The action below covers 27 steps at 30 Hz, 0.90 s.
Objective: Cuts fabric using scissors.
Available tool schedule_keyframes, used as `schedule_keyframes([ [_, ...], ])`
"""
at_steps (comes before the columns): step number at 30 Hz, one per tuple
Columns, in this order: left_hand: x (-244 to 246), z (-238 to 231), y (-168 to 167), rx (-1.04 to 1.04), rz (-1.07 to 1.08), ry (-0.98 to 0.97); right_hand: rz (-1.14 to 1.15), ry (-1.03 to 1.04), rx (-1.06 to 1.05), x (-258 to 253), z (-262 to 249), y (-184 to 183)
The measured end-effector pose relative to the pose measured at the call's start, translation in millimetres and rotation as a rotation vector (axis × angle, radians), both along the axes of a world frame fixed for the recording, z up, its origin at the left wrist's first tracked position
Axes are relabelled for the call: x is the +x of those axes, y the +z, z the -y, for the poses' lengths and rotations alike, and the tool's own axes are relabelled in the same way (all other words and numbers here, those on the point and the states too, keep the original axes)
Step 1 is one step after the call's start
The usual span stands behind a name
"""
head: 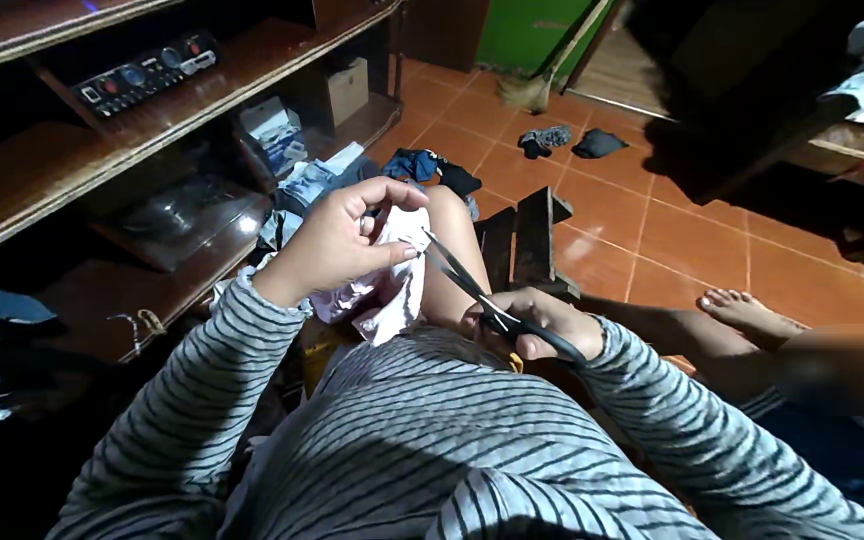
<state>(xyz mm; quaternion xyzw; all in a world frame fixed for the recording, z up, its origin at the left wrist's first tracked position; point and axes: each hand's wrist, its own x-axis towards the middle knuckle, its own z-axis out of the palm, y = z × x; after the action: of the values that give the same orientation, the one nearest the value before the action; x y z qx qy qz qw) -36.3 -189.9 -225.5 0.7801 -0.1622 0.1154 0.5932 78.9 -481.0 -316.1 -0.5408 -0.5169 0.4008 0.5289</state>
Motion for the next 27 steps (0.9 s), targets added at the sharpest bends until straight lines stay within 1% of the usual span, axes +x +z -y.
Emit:
schedule_keyframes([
  [7, 2, 0, -8, -0.057, -0.078, -0.145, -0.013, 0.064, 0.062, 1, -25, 8],
  [14, 3, -6, -9, -0.156, -0.243, -0.158, -0.031, 0.12, 0.054, 1, -29, 10],
  [20, 4, -5, -6, -0.151, -0.278, -0.189, -0.035, 0.127, 0.041, -4, -30, 5],
  [24, 4, -6, -5, -0.128, -0.266, -0.184, -0.102, 0.098, 0.071, -11, -31, 2],
  [27, 4, -8, -6, -0.13, -0.254, -0.196, -0.085, 0.12, 0.073, -11, -32, 3],
])
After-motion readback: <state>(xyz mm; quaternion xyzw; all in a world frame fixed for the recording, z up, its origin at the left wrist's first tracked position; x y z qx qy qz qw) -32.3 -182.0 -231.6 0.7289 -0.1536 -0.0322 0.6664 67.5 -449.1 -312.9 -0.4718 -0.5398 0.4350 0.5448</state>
